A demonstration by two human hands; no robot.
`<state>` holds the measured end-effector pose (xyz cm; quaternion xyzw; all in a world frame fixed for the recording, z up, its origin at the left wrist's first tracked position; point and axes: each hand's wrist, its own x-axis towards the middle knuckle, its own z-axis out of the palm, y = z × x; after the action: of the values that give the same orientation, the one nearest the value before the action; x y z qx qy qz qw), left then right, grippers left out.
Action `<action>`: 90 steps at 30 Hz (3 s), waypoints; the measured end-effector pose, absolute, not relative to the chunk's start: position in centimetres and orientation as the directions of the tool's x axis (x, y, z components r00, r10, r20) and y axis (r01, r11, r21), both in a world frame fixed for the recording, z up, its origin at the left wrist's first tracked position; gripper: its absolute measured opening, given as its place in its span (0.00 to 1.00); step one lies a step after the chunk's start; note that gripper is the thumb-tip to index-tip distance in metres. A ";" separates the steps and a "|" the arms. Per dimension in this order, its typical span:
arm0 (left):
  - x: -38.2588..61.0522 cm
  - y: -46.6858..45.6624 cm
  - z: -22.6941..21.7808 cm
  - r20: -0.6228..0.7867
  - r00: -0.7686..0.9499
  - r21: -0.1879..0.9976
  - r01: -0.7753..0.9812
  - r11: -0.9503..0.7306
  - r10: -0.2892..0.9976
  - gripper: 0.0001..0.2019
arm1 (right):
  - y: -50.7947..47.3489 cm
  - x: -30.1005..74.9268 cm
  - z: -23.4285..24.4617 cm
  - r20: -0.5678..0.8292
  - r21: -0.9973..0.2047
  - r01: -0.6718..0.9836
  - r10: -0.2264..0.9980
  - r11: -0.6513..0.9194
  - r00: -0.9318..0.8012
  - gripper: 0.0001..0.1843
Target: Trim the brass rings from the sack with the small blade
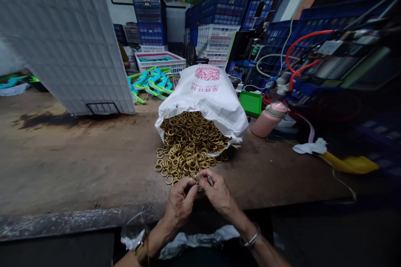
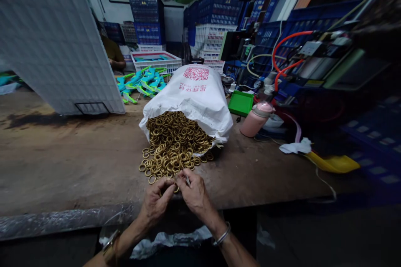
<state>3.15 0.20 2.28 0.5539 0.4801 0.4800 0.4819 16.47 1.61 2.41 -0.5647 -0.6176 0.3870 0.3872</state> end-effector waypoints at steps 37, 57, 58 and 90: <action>1.7 -1.7 3.4 -0.320 0.371 0.827 -0.340 0.448 0.872 0.13 | 1.8 19.7 1.0 -0.037 -0.394 0.916 0.997 -0.080 0.072 0.15; 0.7 -0.7 1.6 -0.405 0.441 0.503 -0.624 0.598 0.801 0.10 | 2.1 19.3 -0.2 -0.068 -0.400 0.910 0.994 -0.110 0.090 0.07; 0.8 -0.6 1.5 -0.410 0.446 0.483 -0.634 0.604 0.796 0.10 | 2.2 19.4 -0.3 -0.067 -0.403 0.908 0.993 -0.114 0.095 0.07; 1.7 -0.2 1.1 -0.428 0.412 0.581 -0.556 0.594 0.804 0.12 | -0.2 15.5 1.6 0.176 -0.682 0.673 0.957 0.287 -0.230 0.04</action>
<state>1.68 -0.17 1.08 0.1774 0.3503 0.4140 0.8212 15.51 -0.20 1.62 -0.5460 -0.7462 0.2413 0.2947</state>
